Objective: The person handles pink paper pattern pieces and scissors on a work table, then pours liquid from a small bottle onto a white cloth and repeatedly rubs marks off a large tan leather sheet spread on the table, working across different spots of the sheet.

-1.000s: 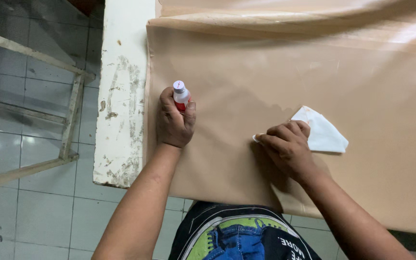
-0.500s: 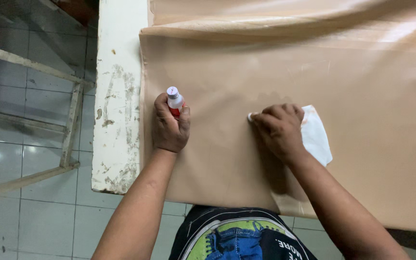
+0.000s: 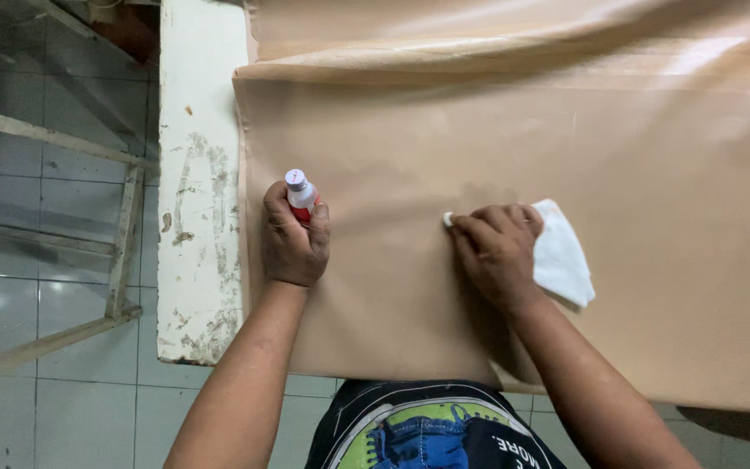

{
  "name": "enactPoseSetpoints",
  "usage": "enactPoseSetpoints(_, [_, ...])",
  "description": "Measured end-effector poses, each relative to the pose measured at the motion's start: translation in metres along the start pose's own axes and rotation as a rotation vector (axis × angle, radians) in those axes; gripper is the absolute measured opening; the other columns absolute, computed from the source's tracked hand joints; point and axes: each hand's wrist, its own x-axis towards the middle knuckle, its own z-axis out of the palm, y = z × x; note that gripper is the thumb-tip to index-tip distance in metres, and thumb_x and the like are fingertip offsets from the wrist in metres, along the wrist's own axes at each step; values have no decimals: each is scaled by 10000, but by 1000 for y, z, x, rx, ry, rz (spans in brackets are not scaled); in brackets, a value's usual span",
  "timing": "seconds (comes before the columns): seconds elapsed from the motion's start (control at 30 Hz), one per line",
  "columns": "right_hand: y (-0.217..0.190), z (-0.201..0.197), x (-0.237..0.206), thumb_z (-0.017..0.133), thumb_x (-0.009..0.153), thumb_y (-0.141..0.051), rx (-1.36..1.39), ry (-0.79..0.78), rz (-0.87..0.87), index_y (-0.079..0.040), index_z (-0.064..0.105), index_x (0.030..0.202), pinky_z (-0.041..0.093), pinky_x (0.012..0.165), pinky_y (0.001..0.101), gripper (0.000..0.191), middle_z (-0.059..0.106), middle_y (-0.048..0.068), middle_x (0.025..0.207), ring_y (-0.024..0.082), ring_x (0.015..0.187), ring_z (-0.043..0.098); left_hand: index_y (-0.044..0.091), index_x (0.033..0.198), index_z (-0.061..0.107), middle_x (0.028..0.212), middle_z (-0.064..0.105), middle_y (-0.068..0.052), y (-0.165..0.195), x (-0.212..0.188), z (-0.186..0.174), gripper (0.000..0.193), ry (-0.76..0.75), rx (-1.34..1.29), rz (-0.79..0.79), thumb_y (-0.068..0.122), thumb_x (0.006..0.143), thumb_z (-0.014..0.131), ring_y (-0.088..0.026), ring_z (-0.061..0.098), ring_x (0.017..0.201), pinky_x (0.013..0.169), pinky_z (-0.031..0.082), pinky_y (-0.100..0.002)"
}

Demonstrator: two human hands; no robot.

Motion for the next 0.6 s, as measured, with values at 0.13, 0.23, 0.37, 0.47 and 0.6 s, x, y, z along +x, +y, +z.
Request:
enactPoseSetpoints(0.13, [30, -26, -11, 791, 960, -169, -150, 90, 216, -156, 796, 1000, 323, 999, 423, 43, 685, -6, 960, 217, 997, 583, 42, 1351, 356, 1050, 649, -113, -3, -2, 2, 449, -27, -57, -66, 263, 1038, 590, -278, 659, 937, 871, 548, -419])
enactPoseSetpoints(0.23, [31, -20, -12, 792, 953, -179, -110, 69, 191, -160, 793, 1003, 324, 1022, 425, 53, 690, -10, 977, 207, 1014, 583, 36, 1354, 364, 1064, 645, -124, -5, -3, 3, 454, -16, -61, -37, 259, 1041, 605, -284, 648, 960, 889, 546, -421])
enactPoseSetpoints(0.37, [16, -2, -10, 790, 932, -190, 17, -48, 33, -170, 794, 1029, 334, 1051, 430, 98, 680, -17, 986, 191, 1031, 591, 31, 1359, 369, 1075, 639, -134, -6, -4, 1, 461, 1, 38, 4, 253, 1037, 611, -298, 640, 977, 896, 532, -431])
enactPoseSetpoints(0.47, [25, -7, -15, 797, 925, -204, 67, -61, 56, -185, 793, 995, 329, 1015, 423, 73, 676, -18, 983, 201, 1006, 578, 33, 1358, 371, 1085, 641, -130, -7, -5, 1, 454, -18, 7, -29, 253, 1036, 603, -293, 647, 975, 900, 538, -427])
enactPoseSetpoints(0.6, [55, -31, -18, 796, 893, -183, -33, -42, 113, -201, 799, 978, 319, 983, 417, 87, 682, -30, 985, 202, 1004, 573, 30, 1366, 359, 1101, 632, -143, -8, -3, 2, 451, 0, 27, 18, 239, 1048, 600, -304, 640, 990, 902, 534, -428])
